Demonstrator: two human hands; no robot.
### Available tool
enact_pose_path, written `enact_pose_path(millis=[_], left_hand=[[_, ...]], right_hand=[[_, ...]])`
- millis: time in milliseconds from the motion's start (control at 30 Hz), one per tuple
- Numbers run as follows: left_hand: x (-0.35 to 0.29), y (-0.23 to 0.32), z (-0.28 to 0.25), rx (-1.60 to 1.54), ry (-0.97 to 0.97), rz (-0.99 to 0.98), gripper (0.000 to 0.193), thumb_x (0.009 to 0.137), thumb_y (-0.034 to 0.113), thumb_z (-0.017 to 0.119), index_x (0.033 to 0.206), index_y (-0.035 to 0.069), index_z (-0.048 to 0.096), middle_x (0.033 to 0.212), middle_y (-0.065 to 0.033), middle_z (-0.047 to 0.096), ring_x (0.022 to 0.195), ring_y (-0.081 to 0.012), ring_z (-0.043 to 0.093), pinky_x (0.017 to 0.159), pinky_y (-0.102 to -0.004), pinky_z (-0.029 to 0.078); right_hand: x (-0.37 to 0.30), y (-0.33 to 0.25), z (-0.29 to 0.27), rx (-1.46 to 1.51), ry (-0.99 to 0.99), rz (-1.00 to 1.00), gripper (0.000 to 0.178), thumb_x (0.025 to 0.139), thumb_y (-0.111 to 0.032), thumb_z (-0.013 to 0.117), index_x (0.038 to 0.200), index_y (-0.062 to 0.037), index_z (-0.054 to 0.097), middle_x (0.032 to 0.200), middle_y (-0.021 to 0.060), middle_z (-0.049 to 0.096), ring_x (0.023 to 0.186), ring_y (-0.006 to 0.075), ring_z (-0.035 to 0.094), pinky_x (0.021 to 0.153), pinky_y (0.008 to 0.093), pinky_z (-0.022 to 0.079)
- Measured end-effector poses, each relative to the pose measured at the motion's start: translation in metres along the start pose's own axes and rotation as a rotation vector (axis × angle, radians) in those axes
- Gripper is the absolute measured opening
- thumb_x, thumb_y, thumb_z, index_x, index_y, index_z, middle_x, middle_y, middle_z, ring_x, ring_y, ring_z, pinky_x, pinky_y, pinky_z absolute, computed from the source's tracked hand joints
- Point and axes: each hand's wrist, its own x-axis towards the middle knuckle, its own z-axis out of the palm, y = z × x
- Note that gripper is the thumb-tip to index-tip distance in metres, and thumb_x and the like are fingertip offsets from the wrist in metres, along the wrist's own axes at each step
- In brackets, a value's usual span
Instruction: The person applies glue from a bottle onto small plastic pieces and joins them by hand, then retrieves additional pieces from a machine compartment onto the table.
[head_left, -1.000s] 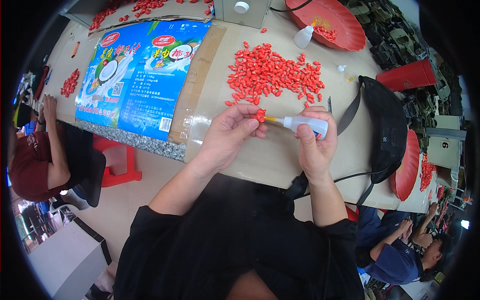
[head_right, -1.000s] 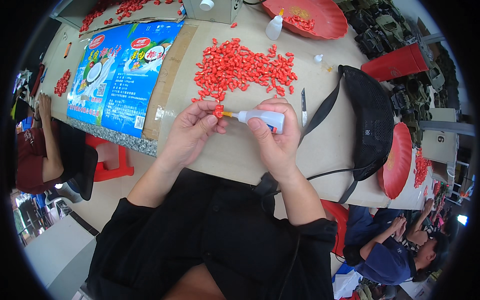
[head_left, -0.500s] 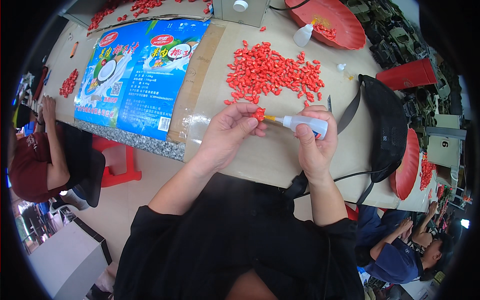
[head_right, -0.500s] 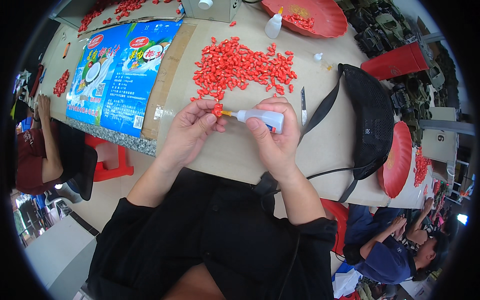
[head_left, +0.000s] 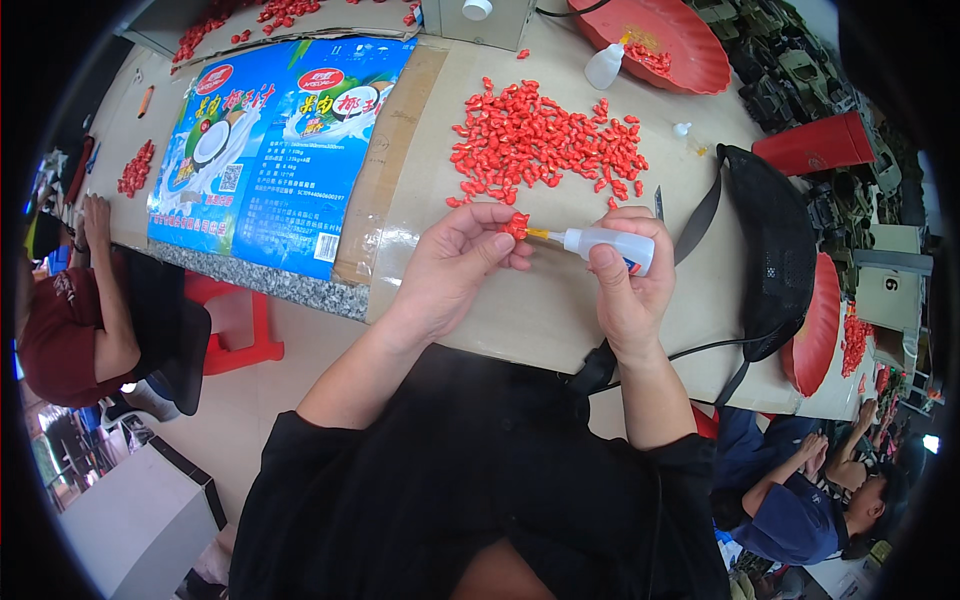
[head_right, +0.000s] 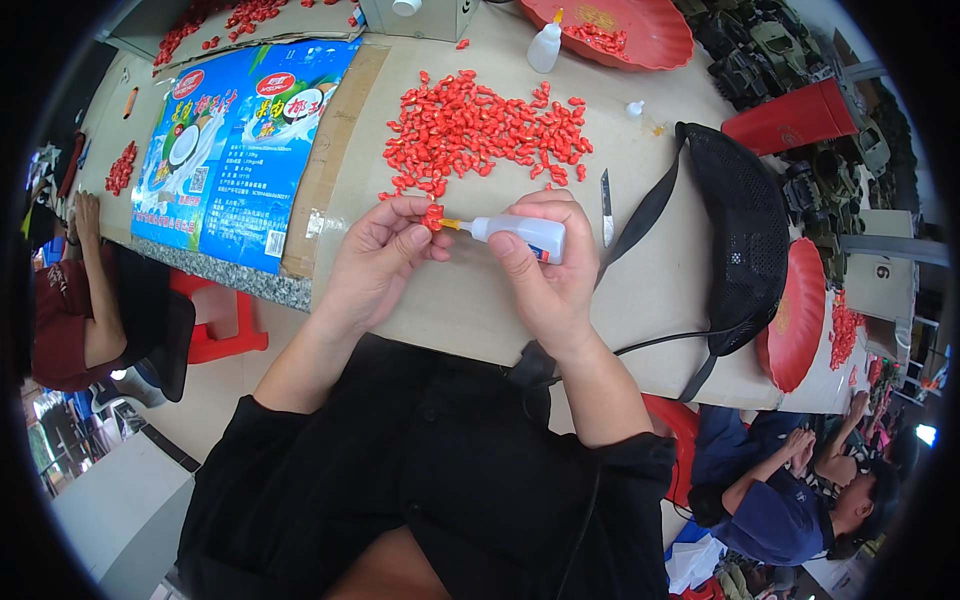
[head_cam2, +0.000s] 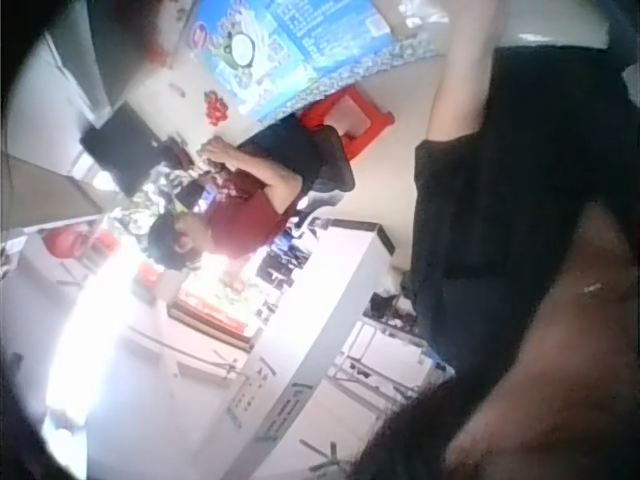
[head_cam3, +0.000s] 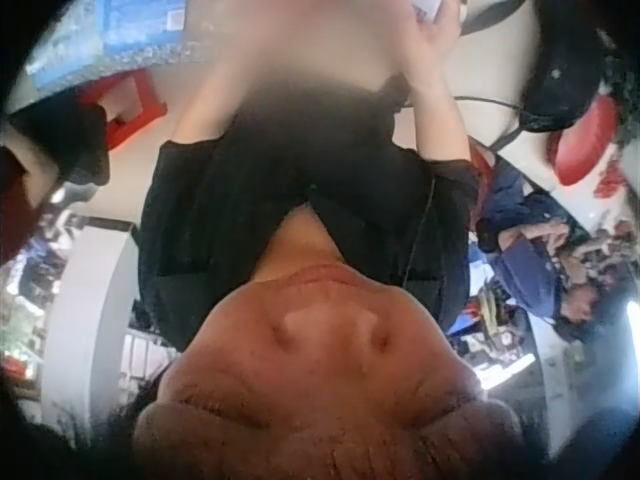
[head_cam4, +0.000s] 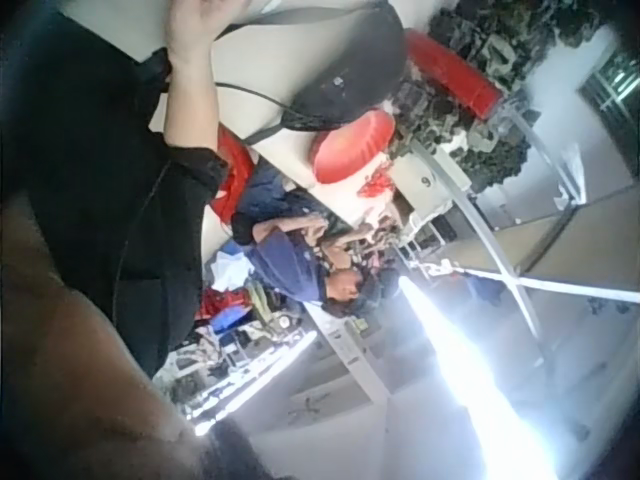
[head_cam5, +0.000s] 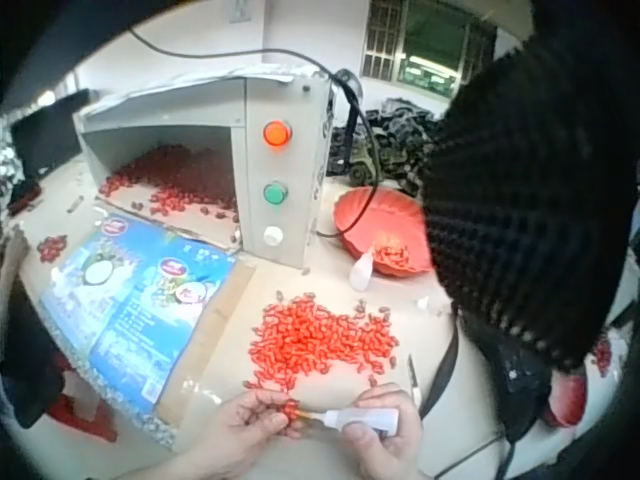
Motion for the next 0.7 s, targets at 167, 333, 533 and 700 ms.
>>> enact_pose_path(millis=[167, 333, 533, 700], left_hand=[[-0.0006, 0.0003, -0.0006, -0.009, -0.002, -0.008, 0.021, 0.083, 0.005, 0.048, 0.103, 0.000, 0.046, 0.091, -0.0089, 0.054, 0.083, -0.0162, 0.055, 0.073, -0.0280, 0.045], [0.0000, 0.0000, -0.0013, -0.008, -0.005, -0.014, 0.020, 0.083, 0.005, 0.048, 0.103, 0.000, 0.046, 0.091, -0.0092, 0.055, 0.083, -0.0161, 0.055, 0.074, -0.0281, 0.045], [-0.0001, -0.0003, -0.0026, -0.027, -0.018, -0.017, 0.021, 0.083, 0.002, 0.046, 0.104, -0.001, 0.045, 0.097, -0.0104, 0.052, 0.085, -0.0190, 0.054, 0.076, -0.0311, 0.045], [0.0000, 0.0003, -0.0021, -0.034, -0.016, -0.017, 0.022, 0.083, 0.002, 0.047, 0.104, -0.001, 0.045, 0.096, -0.0102, 0.053, 0.084, -0.0191, 0.054, 0.076, -0.0314, 0.046]], right_hand=[[-0.0007, 0.0002, -0.0001, 0.006, -0.012, 0.008, 0.022, 0.076, -0.005, 0.058, 0.093, -0.0021, 0.043, 0.089, 0.0069, 0.044, 0.073, 0.0086, 0.044, 0.062, 0.0196, 0.037], [-0.0007, 0.0001, 0.0002, 0.000, -0.013, 0.007, 0.022, 0.076, -0.004, 0.058, 0.093, -0.0021, 0.043, 0.089, 0.0071, 0.044, 0.074, 0.0088, 0.045, 0.063, 0.0199, 0.037], [-0.0005, -0.0008, -0.0005, -0.006, -0.029, 0.010, 0.022, 0.076, -0.005, 0.058, 0.093, -0.0019, 0.043, 0.089, 0.0069, 0.045, 0.074, 0.0087, 0.045, 0.063, 0.0199, 0.037], [-0.0003, -0.0005, -0.0005, -0.007, -0.024, 0.005, 0.022, 0.077, -0.006, 0.058, 0.093, -0.0019, 0.043, 0.089, 0.0067, 0.045, 0.073, 0.0087, 0.044, 0.062, 0.0197, 0.037]])
